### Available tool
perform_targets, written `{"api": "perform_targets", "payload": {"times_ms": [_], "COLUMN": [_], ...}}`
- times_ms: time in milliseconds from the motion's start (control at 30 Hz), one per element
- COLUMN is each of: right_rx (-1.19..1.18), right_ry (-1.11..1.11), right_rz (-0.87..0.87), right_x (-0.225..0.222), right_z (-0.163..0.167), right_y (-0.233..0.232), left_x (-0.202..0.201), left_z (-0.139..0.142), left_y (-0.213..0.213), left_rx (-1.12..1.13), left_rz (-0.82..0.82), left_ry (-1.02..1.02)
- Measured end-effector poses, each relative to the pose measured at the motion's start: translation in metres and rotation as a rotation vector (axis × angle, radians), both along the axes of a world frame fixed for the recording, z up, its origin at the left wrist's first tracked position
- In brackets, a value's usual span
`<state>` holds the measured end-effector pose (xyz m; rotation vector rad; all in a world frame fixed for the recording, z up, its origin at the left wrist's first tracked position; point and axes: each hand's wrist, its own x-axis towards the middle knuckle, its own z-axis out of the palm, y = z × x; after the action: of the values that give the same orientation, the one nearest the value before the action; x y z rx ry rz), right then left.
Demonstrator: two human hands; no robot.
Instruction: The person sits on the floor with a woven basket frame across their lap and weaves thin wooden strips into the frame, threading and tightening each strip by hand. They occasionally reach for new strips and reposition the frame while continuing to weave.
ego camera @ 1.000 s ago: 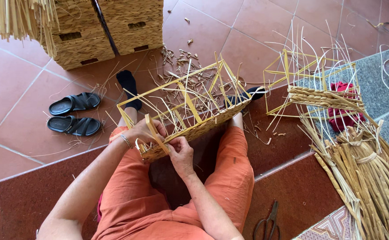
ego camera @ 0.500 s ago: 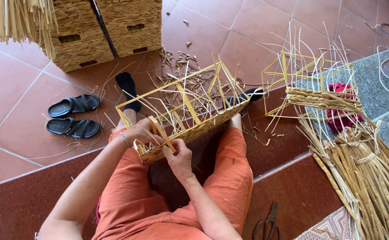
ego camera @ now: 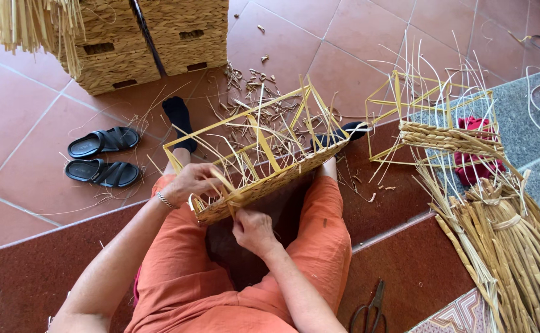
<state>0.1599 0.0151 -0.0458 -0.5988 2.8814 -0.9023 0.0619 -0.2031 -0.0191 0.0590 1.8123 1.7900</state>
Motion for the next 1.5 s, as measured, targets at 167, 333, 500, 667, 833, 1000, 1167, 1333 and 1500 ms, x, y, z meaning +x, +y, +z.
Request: {"api": "perform_targets", "payload": {"times_ms": [167,333,500,667,833,1000,1167,1333,1500], "right_rx": [0.647,1.074,0.034,-0.696,-0.574,-0.293,-0.362,-0.558,-0.384], "right_ry": [-0.399,-0.676,-0.139,-0.381,-0.47,-0.491,-0.563,-0.637,-0.236], "right_rz": [0.219,0.338,-0.079,-0.264,-0.257,-0.318,-0.216,-0.302,-0.355], "right_x": [0.011,0.011,0.0,-0.001,0.009,0.0,0.004,0.012,0.004], "right_z": [-0.023,-0.022,-0.005,-0.006,-0.022,-0.025,-0.02,-0.026,-0.028], "right_y": [0.015,0.015,0.024,-0.003,-0.01,0.013,0.011,0.003,0.03], "left_x": [0.016,0.028,0.046,0.058,0.058,0.059,0.056,0.055,0.053], "left_z": [-0.009,0.005,0.014,-0.001,-0.009,-0.008,-0.006,-0.012,-0.013], "left_y": [-0.003,-0.017,-0.014,0.014,0.014,0.012,0.013,0.019,0.016], "left_rx": [-0.164,-0.145,-0.296,-0.448,-0.438,-0.448,-0.453,-0.466,-0.466], "left_rz": [-0.102,-0.185,-0.202,0.084,0.126,0.076,0.131,0.201,0.141], "left_ry": [0.271,0.372,0.493,0.82,0.895,0.833,0.949,1.089,1.09]}}
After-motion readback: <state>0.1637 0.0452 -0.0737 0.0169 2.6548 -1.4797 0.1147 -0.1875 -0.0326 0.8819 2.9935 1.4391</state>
